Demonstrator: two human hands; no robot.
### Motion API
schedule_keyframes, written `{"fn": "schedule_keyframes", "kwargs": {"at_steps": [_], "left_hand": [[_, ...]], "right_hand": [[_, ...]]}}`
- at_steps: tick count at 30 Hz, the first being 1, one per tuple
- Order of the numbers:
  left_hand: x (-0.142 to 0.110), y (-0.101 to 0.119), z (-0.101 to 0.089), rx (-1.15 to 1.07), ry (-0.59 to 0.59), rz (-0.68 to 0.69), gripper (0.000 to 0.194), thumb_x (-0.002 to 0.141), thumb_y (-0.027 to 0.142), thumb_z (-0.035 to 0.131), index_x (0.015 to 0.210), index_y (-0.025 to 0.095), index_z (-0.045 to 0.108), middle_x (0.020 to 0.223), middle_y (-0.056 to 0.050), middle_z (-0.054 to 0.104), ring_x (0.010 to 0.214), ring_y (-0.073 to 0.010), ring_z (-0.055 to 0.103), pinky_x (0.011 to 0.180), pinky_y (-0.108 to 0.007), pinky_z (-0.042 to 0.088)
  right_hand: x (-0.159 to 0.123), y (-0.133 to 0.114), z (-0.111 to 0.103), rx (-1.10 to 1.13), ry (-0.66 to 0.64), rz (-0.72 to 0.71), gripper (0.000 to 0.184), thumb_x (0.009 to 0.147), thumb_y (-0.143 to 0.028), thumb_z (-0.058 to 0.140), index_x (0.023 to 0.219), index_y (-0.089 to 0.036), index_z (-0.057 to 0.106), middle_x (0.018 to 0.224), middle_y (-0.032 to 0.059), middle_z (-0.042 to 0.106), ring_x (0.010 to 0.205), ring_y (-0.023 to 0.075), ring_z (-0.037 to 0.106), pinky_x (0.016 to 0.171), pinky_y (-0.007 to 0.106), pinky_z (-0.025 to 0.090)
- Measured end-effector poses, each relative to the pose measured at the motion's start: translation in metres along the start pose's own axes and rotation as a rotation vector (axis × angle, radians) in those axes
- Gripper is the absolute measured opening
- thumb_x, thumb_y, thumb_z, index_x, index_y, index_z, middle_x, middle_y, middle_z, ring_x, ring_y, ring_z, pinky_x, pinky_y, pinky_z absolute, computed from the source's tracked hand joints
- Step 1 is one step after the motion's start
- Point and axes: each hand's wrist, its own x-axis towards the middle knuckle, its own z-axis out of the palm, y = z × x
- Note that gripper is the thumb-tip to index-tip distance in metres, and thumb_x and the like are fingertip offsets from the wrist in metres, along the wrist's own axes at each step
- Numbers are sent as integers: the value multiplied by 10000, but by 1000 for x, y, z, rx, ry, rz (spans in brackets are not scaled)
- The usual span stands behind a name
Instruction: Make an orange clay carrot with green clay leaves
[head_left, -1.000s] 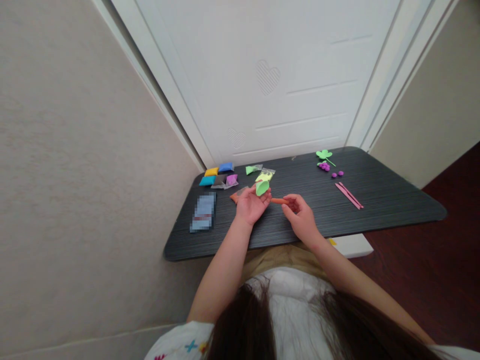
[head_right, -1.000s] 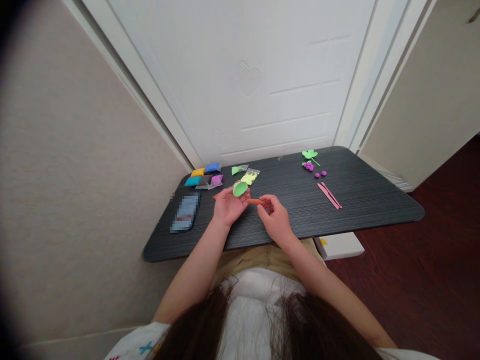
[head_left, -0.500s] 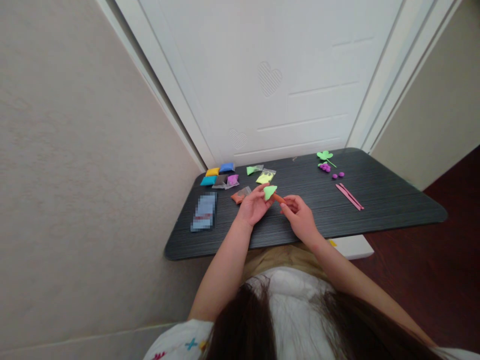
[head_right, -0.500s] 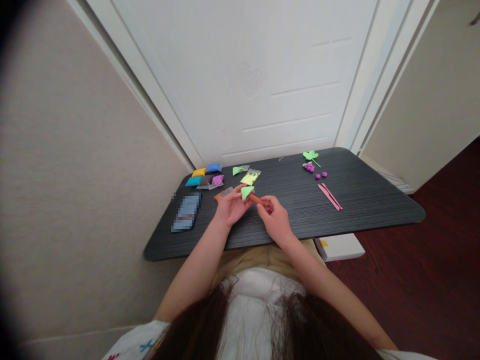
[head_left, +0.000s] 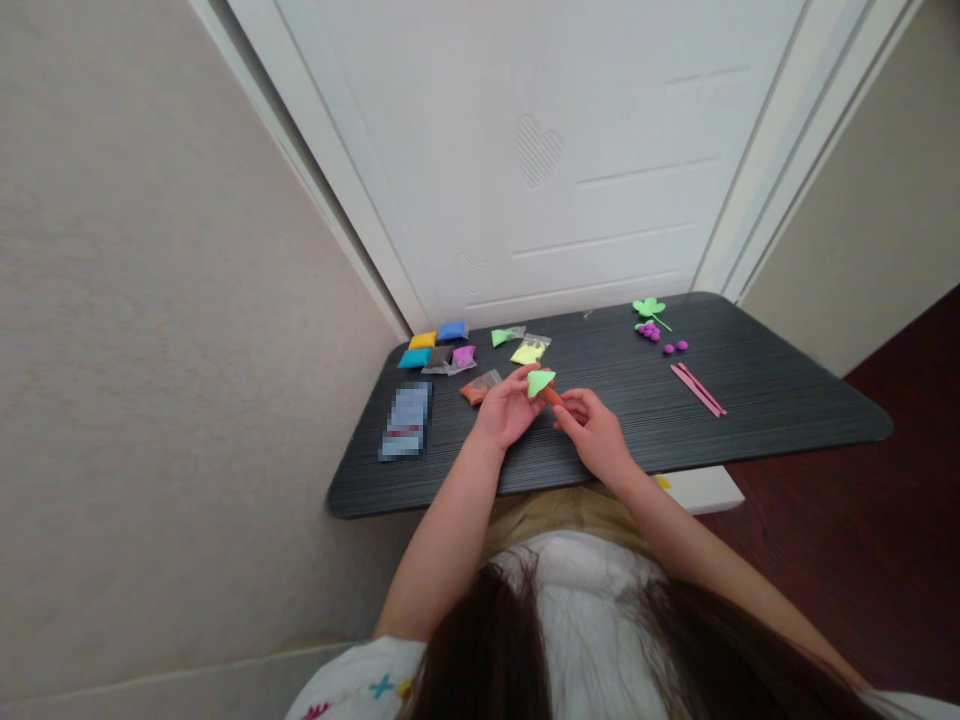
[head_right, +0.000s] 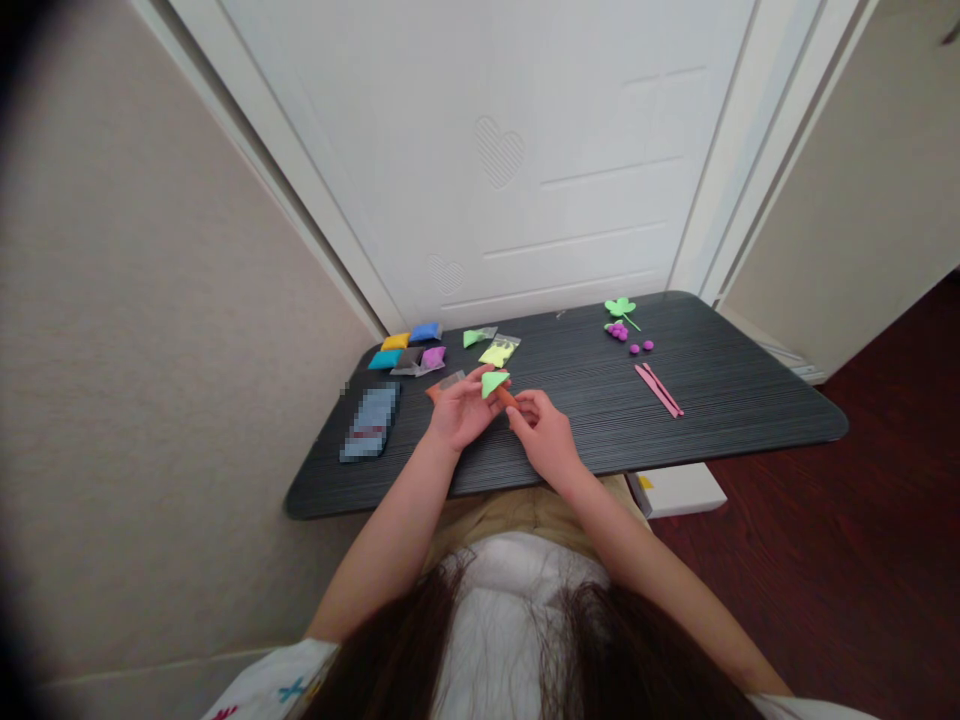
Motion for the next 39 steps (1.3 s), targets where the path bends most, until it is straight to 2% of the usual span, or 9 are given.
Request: {"fn": "schedule_keyframes", "kwargs": {"at_steps": [10,22,29,33,39], "left_hand": [[-2,0,6,31,22,-17,277,683,96,449,911,146,599,944,-76,627,911,-185,572,781,-309,418],[0,-2,4,105,-9,33,277,680,88,450,902,134,611,966,-78,624,881,-169,570,761,-290,415],[-2,1,4,41,-2,46,266,701,115,460,926,135,600,957,-87,630,879,-177,584,767,-291,422],[0,1,2,-11,52,35,229,730,158,475,923,141,595,913,-77,642,838,-167,599,748,-284,441],[9,-6,-7,0,172,-59,189,733,187,517,890,122,600,872,-92,640,853,-170,601,727,-259,460]], "right_hand": [[0,-2,0,-5,13,4,234,745,-369,511,912,-207,488,818,35,652,674,156,624,672,322,495],[2,2,0,60,-9,51,234,729,-353,527,900,-207,464,843,37,645,664,148,629,654,311,498],[1,0,0,18,-6,56,253,727,-382,529,895,-205,465,784,27,648,641,152,624,633,304,486],[-1,-3,0,-6,24,4,249,739,-394,514,894,-204,474,787,31,637,646,149,612,635,302,483],[-3,-3,0,-73,52,-21,248,742,-395,508,894,-199,495,805,38,633,680,155,604,651,307,481]]}}
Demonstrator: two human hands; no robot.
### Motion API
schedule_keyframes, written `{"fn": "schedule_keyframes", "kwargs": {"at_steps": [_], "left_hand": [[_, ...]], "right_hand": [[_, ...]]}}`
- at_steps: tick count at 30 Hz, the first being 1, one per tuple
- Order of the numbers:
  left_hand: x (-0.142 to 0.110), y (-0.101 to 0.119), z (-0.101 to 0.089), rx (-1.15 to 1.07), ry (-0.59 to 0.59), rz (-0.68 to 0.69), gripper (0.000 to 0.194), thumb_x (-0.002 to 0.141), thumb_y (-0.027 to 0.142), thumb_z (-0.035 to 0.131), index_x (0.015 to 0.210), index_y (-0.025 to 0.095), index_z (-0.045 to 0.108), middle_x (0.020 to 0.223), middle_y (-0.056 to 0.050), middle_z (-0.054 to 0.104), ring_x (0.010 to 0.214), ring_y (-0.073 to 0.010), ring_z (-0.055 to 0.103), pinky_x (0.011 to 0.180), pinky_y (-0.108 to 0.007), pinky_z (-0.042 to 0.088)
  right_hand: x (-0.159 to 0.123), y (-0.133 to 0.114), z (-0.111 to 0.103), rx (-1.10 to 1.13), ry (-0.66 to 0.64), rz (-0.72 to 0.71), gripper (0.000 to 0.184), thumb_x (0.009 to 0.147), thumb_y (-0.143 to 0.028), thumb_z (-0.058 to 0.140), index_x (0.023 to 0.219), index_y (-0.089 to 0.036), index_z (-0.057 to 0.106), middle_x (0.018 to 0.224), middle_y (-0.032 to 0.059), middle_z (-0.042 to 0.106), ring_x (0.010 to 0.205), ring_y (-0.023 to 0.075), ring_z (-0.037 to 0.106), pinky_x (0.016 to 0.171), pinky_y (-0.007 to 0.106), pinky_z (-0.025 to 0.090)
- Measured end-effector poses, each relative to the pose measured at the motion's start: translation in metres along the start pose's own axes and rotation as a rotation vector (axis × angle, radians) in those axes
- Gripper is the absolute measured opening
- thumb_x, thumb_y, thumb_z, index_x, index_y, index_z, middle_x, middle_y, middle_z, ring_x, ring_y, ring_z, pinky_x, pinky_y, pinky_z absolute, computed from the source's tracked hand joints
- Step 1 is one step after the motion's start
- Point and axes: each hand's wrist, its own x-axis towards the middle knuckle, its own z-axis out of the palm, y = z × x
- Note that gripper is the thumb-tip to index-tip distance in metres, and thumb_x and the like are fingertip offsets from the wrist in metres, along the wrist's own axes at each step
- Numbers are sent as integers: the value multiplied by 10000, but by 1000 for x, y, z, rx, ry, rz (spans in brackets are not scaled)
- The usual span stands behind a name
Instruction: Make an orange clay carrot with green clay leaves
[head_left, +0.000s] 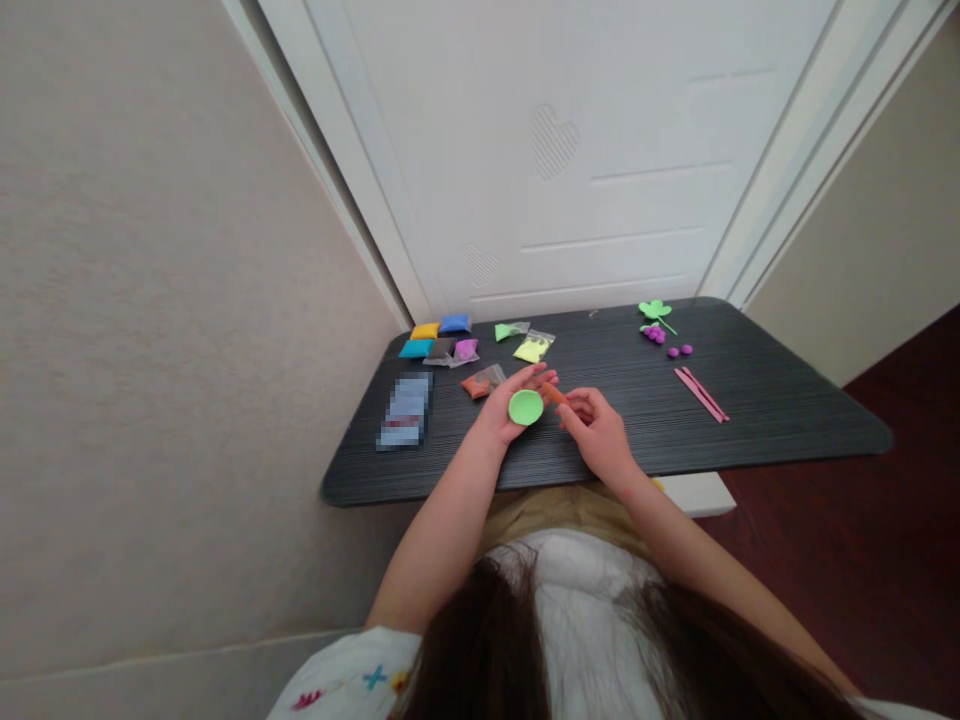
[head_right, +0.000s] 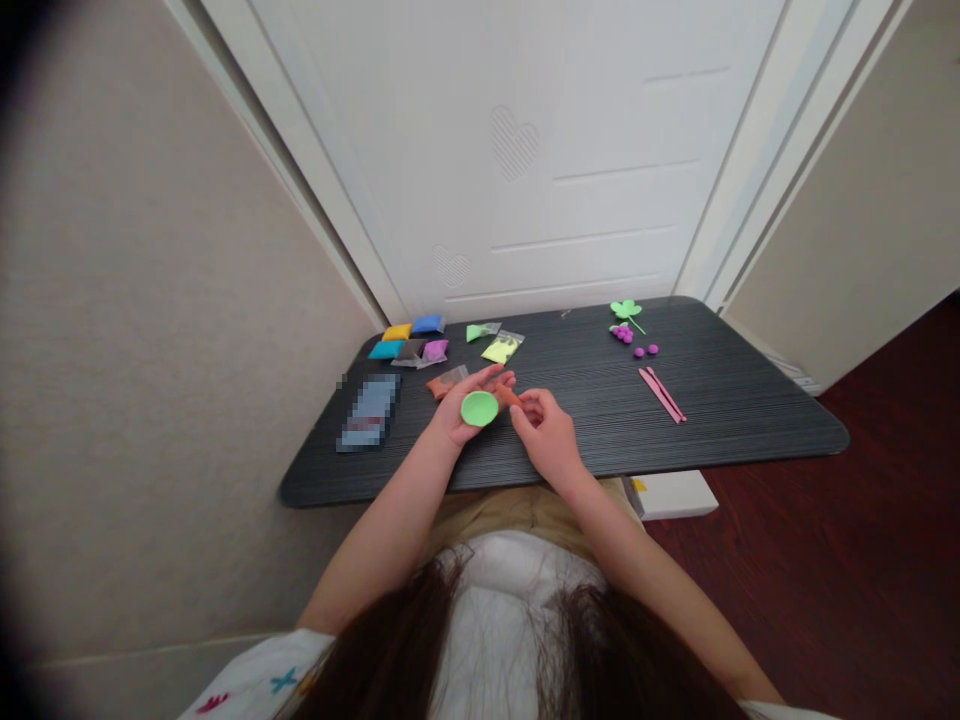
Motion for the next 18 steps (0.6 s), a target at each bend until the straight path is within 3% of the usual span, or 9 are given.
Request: {"fn": "schedule_keyframes", "kwargs": {"at_steps": [4,11,18], "left_hand": [[4,0,-5,-18,6,1,204,736,225,508,871,109,607,873,-106,636,847,-179,599,723,-270,464],[4,3,-2,-69,182,66,172,719,230,497,777,107,602,791,-100,634,766,-166,598,713,-285,466],[7,3,-10,-197,175,44,154,690,196,483,760,107,588,674,-71,598,675,-139,579,688,-267,473]], "right_hand": [[1,1,-1,-16,-7,5,245,743,-390,508,899,-201,499,812,37,630,676,151,599,655,307,479],[3,1,-1,63,-57,14,299,754,-380,498,996,-204,487,881,43,628,724,147,601,706,319,477],[1,-2,-2,-26,-87,-23,261,767,-376,476,952,-206,548,892,42,623,757,157,581,708,309,460]]}}
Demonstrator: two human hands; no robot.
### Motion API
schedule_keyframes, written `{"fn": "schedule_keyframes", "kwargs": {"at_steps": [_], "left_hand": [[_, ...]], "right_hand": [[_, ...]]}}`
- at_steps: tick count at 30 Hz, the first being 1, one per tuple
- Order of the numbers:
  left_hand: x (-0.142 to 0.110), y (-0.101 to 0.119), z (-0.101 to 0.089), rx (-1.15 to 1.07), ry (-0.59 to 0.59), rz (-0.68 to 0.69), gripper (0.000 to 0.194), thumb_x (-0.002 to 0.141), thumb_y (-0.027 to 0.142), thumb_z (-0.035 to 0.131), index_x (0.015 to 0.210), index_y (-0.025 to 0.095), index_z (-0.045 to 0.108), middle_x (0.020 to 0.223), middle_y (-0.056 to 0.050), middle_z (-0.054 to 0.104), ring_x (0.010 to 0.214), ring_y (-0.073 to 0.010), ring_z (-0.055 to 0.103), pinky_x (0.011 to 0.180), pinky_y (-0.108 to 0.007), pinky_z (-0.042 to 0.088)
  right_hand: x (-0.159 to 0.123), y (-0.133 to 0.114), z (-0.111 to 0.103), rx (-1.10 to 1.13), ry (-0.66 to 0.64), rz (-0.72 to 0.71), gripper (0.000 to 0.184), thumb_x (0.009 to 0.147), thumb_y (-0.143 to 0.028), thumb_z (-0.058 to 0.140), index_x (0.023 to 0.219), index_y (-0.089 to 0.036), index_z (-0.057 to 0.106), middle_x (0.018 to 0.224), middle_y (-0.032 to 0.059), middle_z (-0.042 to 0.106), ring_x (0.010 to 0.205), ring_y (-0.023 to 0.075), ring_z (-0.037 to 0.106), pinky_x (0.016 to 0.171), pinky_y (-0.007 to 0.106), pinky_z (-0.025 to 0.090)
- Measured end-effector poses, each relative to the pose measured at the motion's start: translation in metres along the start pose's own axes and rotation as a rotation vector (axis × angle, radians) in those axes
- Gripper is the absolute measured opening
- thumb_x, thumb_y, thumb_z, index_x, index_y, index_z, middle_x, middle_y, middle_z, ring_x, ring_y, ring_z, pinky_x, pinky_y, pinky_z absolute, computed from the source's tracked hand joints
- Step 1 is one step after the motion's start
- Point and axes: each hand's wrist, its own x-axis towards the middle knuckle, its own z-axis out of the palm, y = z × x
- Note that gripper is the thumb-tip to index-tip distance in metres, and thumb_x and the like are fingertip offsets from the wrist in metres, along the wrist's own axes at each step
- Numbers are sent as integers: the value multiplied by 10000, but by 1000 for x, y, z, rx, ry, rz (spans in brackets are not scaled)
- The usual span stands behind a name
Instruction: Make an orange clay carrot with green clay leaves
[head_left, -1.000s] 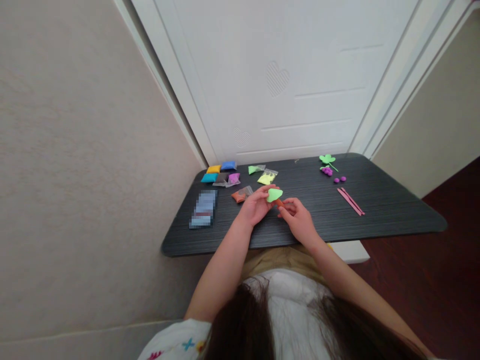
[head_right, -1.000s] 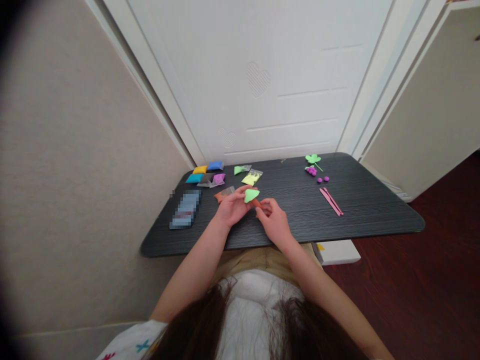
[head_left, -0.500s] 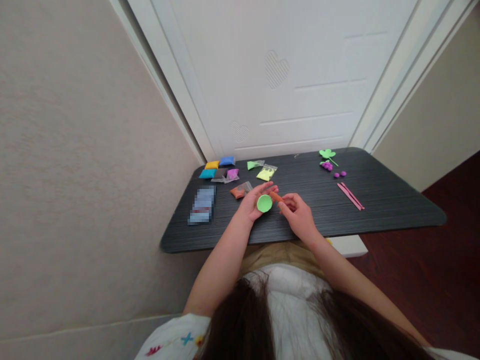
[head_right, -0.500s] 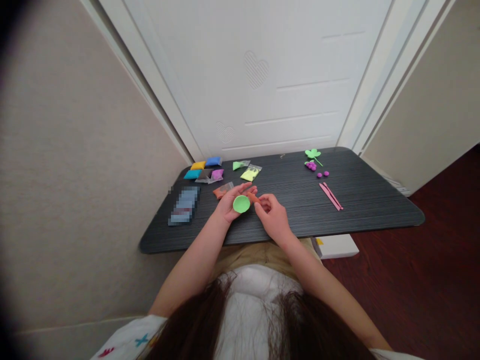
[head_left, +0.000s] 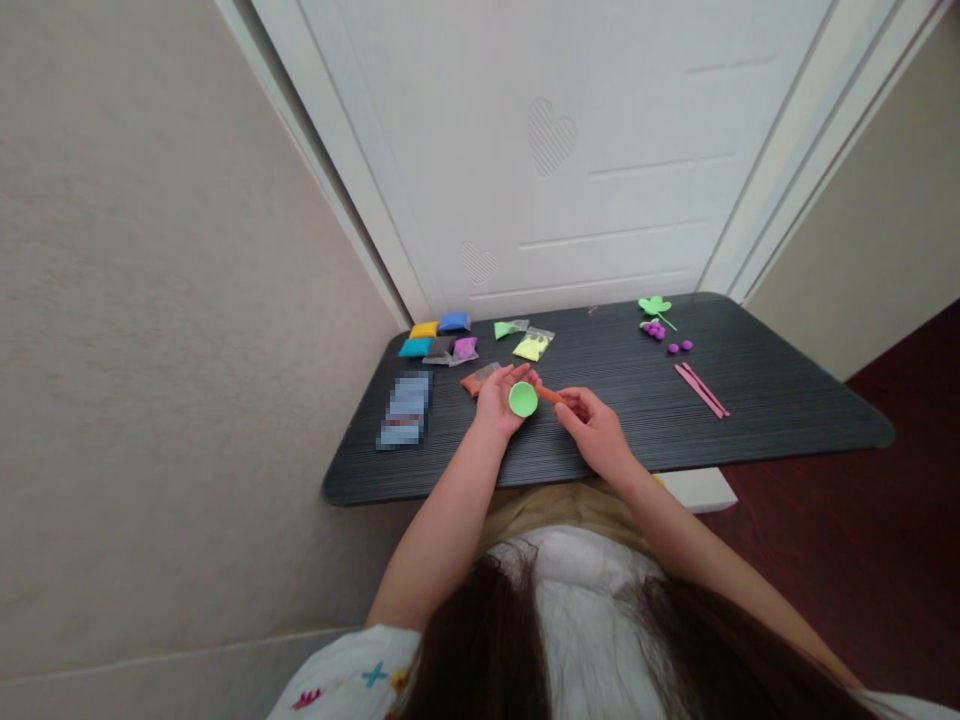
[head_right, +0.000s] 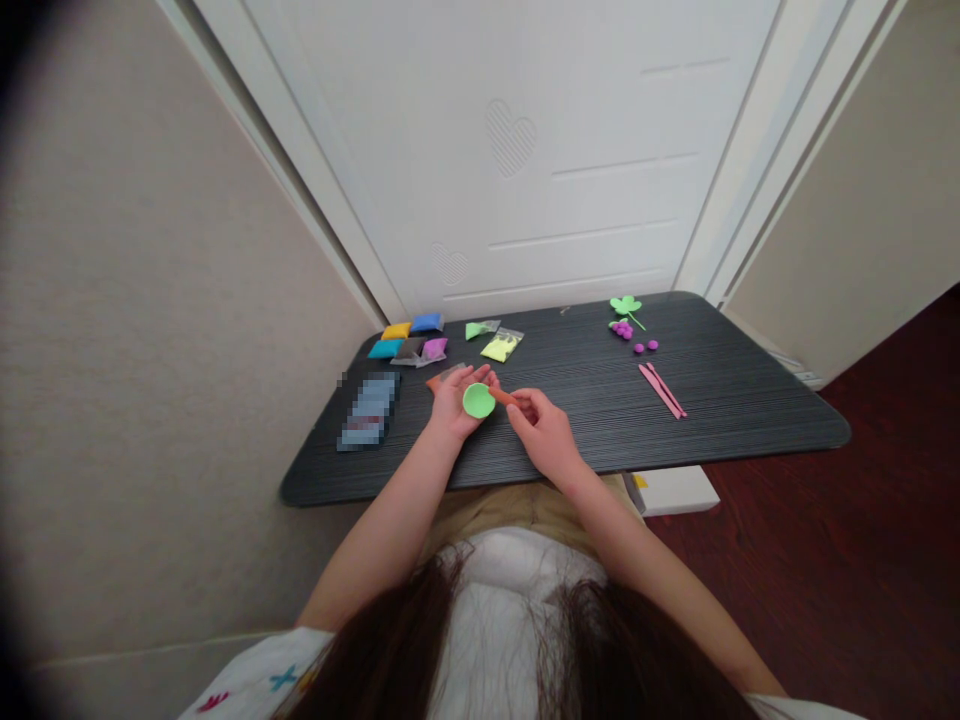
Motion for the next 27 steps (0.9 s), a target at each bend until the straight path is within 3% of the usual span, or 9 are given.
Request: {"fn": "schedule_keyframes", "kwargs": {"at_steps": [5,10,16,27], "left_hand": [[-4,0,0,-58,-18,-49,156,615,119,434,686,121,572,695,-85,594,722,-164,582,723,-321,473],[-6,-3,2,50,-74,-39,183,567,61,441,682,114,574,694,-68,583,686,-137,576,661,-257,468],[-5,-3,2,109,-118,-62,170,571,67,454,686,109,572,703,-67,585,669,-129,570,633,-236,456],[-8,-5,6,166,-144,-29,159,595,101,466,704,99,581,688,-59,594,667,-124,566,665,-245,442]], "right_hand": [[-2,-6,-2,-104,19,-55,255,782,-360,451,948,-204,566,822,30,621,694,151,558,652,291,442],[-3,-10,-2,-222,27,-137,245,788,-318,440,969,-206,561,868,43,615,698,159,538,665,307,440],[-5,-11,3,-321,-43,-298,244,782,-232,449,1002,-221,552,932,44,602,795,167,543,747,308,435],[-5,-8,5,-485,-87,-383,252,798,-210,448,1038,-214,527,939,55,601,883,190,543,795,330,426]]}}
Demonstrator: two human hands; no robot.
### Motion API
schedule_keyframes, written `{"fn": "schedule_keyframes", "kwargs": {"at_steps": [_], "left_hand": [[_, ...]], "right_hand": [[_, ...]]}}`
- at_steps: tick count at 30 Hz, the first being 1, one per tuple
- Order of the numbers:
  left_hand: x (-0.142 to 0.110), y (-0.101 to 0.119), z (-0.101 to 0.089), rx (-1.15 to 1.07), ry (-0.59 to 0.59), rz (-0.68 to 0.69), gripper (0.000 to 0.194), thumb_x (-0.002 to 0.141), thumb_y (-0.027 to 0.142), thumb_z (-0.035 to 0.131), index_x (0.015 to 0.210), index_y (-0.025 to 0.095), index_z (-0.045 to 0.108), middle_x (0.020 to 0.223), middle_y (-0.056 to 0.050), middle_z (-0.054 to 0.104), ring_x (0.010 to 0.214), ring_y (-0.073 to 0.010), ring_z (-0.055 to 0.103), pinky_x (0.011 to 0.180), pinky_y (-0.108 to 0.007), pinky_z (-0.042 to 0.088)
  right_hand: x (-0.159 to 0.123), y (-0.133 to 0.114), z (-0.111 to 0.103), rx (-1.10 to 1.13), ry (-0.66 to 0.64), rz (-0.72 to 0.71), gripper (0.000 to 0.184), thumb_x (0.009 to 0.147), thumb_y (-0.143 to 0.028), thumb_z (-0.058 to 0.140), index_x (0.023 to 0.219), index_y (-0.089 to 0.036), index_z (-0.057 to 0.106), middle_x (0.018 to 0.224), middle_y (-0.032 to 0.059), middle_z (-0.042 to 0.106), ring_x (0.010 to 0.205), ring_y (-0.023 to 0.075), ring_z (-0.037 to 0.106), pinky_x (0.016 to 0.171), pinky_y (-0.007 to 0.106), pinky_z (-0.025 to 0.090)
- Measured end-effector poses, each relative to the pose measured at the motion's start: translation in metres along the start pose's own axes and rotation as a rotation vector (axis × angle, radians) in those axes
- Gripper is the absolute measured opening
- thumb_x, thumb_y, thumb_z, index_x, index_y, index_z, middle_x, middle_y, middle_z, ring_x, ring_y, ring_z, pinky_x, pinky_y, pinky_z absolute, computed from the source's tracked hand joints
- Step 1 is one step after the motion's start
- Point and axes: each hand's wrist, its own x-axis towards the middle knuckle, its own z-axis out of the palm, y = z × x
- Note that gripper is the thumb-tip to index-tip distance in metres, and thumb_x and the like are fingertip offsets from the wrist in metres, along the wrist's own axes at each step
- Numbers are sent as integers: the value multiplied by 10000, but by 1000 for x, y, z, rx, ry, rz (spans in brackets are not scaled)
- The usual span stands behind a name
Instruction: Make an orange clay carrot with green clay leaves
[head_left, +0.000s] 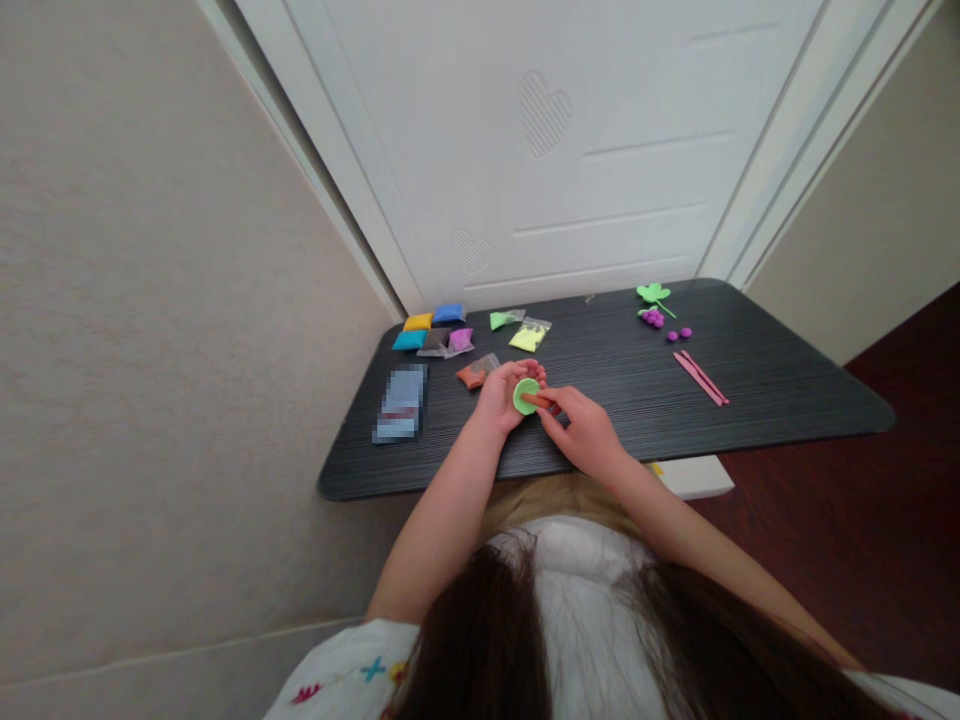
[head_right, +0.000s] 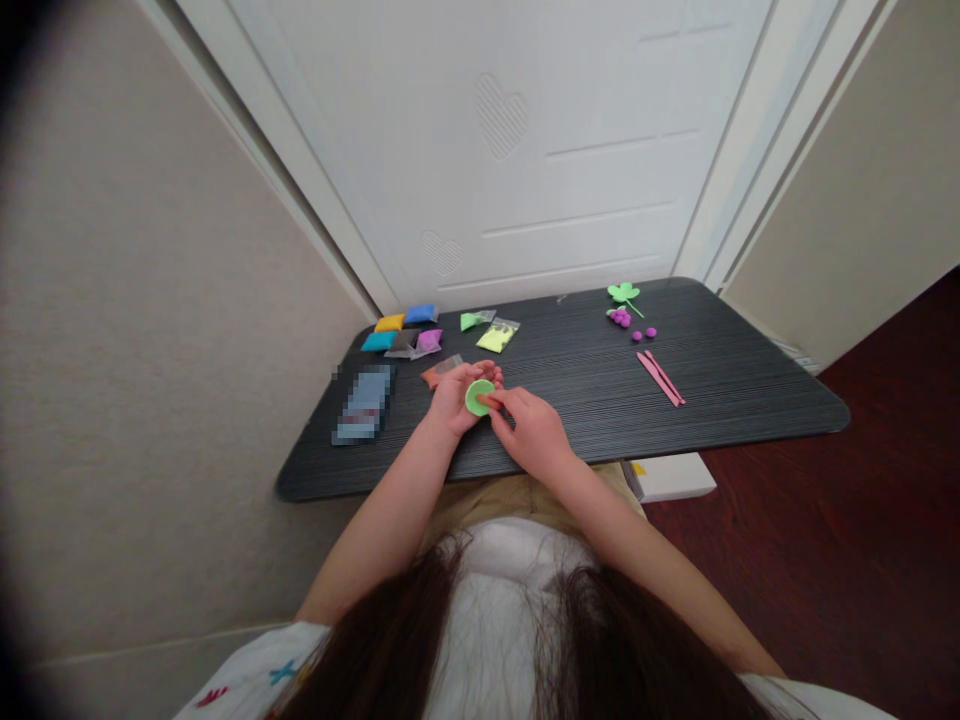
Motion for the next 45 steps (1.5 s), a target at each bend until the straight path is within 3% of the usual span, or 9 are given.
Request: {"fn": "schedule_keyframes", "kwargs": {"at_steps": [14,24,45], "left_hand": [[-1,-2,3,101,-4,27,158,607,120,491,733,112,586,715,-45,605,682,-119,569,708,-261,429],[0,-10,4,389,-12,187,146,653,214,532,760,132,586,718,-26,589,616,-98,546,583,-224,410],[-3,-11,9,441,-44,161,201,697,305,535,788,137,596,755,-50,612,694,-129,572,644,-242,423]], "right_hand": [[0,-2,0,-7,18,-2,247,809,-227,441,1039,-220,531,936,53,608,884,189,552,799,331,428],[-1,0,0,-69,-8,23,234,820,-256,427,1015,-200,543,924,68,604,861,187,556,782,325,430],[0,-3,0,-12,6,34,217,800,-226,440,984,-210,556,956,64,611,904,192,549,808,338,420]]}}
